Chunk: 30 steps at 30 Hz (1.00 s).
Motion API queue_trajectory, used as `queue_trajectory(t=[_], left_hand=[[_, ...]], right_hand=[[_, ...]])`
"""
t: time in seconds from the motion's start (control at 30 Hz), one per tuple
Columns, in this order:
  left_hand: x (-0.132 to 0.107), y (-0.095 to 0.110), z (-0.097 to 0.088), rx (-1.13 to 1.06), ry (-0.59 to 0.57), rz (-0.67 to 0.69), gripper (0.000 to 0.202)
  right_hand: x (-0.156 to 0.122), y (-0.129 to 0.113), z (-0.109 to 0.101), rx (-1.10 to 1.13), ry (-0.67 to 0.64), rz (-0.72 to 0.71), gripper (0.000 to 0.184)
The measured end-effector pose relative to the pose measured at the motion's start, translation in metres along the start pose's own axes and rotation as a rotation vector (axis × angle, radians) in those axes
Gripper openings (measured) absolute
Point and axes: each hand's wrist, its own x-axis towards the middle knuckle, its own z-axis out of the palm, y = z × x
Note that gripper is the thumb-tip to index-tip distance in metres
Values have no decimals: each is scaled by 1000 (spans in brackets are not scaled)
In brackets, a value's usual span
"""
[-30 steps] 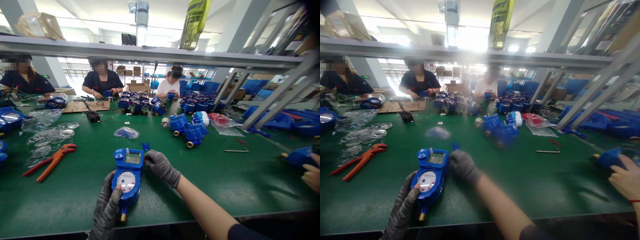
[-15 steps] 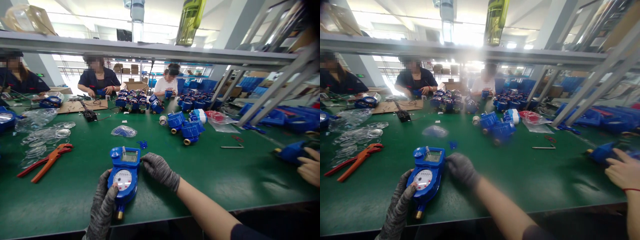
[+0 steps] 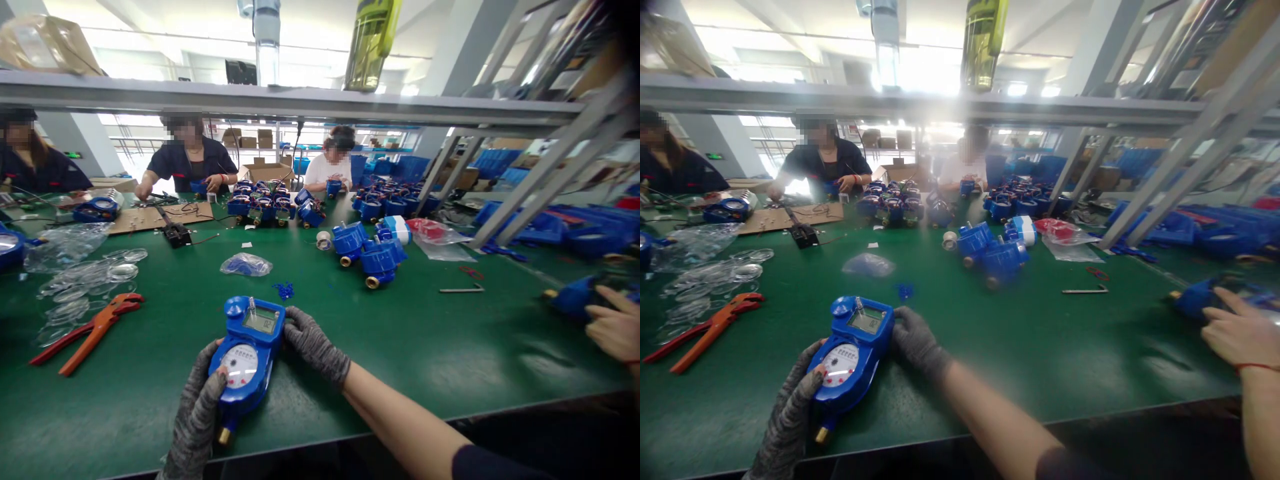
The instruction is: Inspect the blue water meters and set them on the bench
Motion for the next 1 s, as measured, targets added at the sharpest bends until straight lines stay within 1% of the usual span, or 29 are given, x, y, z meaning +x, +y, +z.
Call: queue_trajectory(t=[0.07, 0.13, 0.2, 0.23, 0.27, 0.33, 0.37, 0.4, 0.5, 0.57, 0.67, 0.77, 0.83, 0.87, 0.93, 1.0], left_hand=[[1, 5, -8, 93, 46, 25, 60], [-5, 9, -12, 218, 109, 130, 58], [-16, 10, -9, 323, 163, 204, 62], [-22, 9, -6, 363, 181, 200, 68], [-28, 7, -1, 397, 194, 186, 75], [-35, 3, 8, 410, 220, 167, 85], [-35, 2, 12, 399, 237, 169, 85], [-34, 1, 14, 382, 250, 178, 79], [-22, 4, 10, 354, 233, 183, 58], [-9, 9, 2, 349, 167, 200, 52], [10, 21, -10, 290, -5, 210, 46], [31, 37, -17, 158, -246, 109, 41], [44, 47, -18, 87, -403, 31, 39], [50, 50, -18, 65, -461, 2, 36], [59, 54, -16, 49, -523, -38, 32], [65, 54, -14, 43, -533, -59, 31]], right_hand=[[-10, 4, -4, -49, -17, -32, 28], [-11, 6, -17, -277, -11, -82, 31], [-1, 7, -35, -594, 91, -134, 32], [7, 7, -43, -720, 161, -152, 31], [15, 7, -51, -811, 220, -163, 29], [34, 9, -59, -893, 251, -154, 25], [41, 10, -60, -933, 250, -147, 23], [48, 12, -59, -971, 250, -138, 20], [59, 15, -54, -1055, 253, -106, 16], [62, 15, -51, -1081, 249, -94, 15], [64, 13, -50, -1079, 236, -88, 15], [65, 10, -54, -1023, 229, -94, 13], [62, 9, -58, -948, 208, -107, 13], [58, 8, -60, -898, 184, -119, 13], [43, 6, -63, -785, 107, -156, 14], [21, 3, -62, -684, 15, -198, 15]])
